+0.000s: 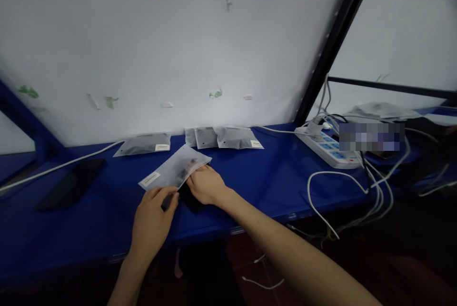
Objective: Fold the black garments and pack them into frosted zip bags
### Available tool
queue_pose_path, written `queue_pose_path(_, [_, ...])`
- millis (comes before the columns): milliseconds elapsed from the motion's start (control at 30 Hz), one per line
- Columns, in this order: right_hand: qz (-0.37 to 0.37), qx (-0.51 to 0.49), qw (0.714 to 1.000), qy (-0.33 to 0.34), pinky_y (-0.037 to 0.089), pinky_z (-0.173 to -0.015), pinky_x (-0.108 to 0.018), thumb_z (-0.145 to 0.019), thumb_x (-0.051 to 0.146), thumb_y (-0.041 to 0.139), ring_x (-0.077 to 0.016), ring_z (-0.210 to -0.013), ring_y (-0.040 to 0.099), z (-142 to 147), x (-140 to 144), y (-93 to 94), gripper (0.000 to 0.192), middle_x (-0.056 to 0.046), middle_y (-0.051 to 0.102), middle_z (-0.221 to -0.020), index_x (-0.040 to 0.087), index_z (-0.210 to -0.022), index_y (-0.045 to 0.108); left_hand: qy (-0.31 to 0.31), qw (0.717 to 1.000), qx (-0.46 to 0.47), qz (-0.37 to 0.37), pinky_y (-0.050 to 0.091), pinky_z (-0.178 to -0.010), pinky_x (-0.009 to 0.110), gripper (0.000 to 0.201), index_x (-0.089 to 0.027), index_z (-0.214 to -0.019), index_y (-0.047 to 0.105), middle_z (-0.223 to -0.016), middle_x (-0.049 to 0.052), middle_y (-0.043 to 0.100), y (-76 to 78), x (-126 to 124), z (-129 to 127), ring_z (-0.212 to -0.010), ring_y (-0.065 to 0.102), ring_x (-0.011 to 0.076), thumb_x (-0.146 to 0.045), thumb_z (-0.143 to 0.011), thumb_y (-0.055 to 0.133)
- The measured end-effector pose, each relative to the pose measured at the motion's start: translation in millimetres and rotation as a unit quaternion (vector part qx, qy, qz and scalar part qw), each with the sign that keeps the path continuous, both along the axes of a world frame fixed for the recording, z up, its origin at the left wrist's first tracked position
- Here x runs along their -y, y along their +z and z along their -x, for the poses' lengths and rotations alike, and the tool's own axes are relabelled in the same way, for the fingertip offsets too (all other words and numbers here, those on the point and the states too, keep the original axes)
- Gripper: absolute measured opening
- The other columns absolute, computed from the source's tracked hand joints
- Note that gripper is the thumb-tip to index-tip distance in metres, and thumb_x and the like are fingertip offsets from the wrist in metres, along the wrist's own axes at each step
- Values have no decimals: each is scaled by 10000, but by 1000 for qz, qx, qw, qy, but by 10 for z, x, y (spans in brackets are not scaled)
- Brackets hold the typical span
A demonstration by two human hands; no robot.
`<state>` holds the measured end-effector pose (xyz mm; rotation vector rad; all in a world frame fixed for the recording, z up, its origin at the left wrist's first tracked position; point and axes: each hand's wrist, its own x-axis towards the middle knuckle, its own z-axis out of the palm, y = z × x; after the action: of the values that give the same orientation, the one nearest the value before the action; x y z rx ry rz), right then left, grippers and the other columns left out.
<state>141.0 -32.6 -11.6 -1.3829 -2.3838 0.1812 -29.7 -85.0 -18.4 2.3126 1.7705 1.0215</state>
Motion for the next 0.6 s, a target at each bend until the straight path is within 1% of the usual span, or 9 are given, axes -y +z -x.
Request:
queue_pose_path(100, [4, 0, 998, -63, 307, -1134, -433, -974, 249, 378, -319, -1329, 479, 58, 100, -23, 447, -271, 554, -1367, -2, -1304, 545, -25, 1000, -2, -9, 498, -874, 383, 235, -242, -994, 715, -958, 43, 722, -16, -13, 0, -970, 632, 259, -346, -905, 523])
queue_pose_path(167, [-14, -2, 997, -74, 284, -1150, -439, -971, 252, 394, -325, -1363, 438, 52, 188, -23, 498, -293, 514, -1401, -39, -1366, 481, -38, 999, 0, -19, 495, -878, 376, 235, -234, -994, 720, -968, 42, 729, -25, -15, 3, -980, 625, 253, -335, -907, 526])
queue_pose_path(200, [-24, -3, 997, -70, 281, -1152, -434, -974, 252, 393, -323, -1360, 441, 33, 228, -18, 498, -295, 525, -1388, -46, -1363, 483, -43, 999, 2, -23, 493, -881, 374, 235, -231, -988, 722, -971, 42, 732, -28, -15, 4, -983, 621, 252, -334, -907, 526])
queue_pose_path(267, [-34, -8, 998, -50, 321, -1126, -406, -991, 250, 366, -299, -1292, 512, -26, 286, -2, 437, -259, 605, -1299, -8, -1279, 571, -49, 998, 7, -25, 488, -882, 374, 239, -228, -975, 728, -966, 41, 737, -35, -13, 5, -981, 611, 251, -338, -908, 526])
queue_pose_path(333, [-28, -16, 999, -22, 391, -1057, -365, -1008, 251, 344, -260, -1178, 594, -88, 300, 4, 382, -186, 677, -1186, 77, -1136, 659, -50, 999, 7, -20, 480, -879, 381, 242, -234, -969, 736, -968, 39, 737, -45, -16, 4, -972, 600, 253, -343, -909, 528])
queue_pose_path(400, [-20, -25, 999, -13, 435, -995, -339, -1015, 242, 338, -235, -1095, 634, -123, 271, -14, 365, -144, 706, -1114, 126, -1032, 683, -45, 999, -3, -13, 469, -867, 391, 241, -252, -987, 747, -962, 35, 733, -56, -22, 2, -950, 587, 255, -341, -904, 538])
queue_pose_path(467, [-26, -34, 998, -37, 439, -994, -354, -1010, 214, 337, -243, -1084, 639, -118, 218, -52, 357, -154, 709, -1096, 119, -1020, 681, -39, 999, -20, -7, 459, -847, 397, 250, -281, -1034, 753, -939, 27, 724, -66, -31, 1, -919, 572, 256, -319, -895, 550])
queue_pose_path(533, [-43, -47, 996, -65, 426, -1025, -386, -997, 181, 344, -266, -1130, 617, -91, 181, -89, 348, -184, 697, -1121, 86, -1064, 671, -36, 999, -34, -3, 451, -826, 397, 278, -299, -1083, 748, -900, 23, 712, -70, -36, 2, -885, 560, 254, -291, -885, 553])
queue_pose_path(600, [-61, -76, 992, -74, 419, -1050, -395, -986, 169, 366, -273, -1172, 592, -84, 196, -106, 337, -198, 683, -1159, 57, -1110, 659, -29, 999, -35, 1, 445, -813, 394, 281, -289, -1084, 746, -872, 23, 702, -67, -36, 3, -865, 556, 253, -277, -880, 553])
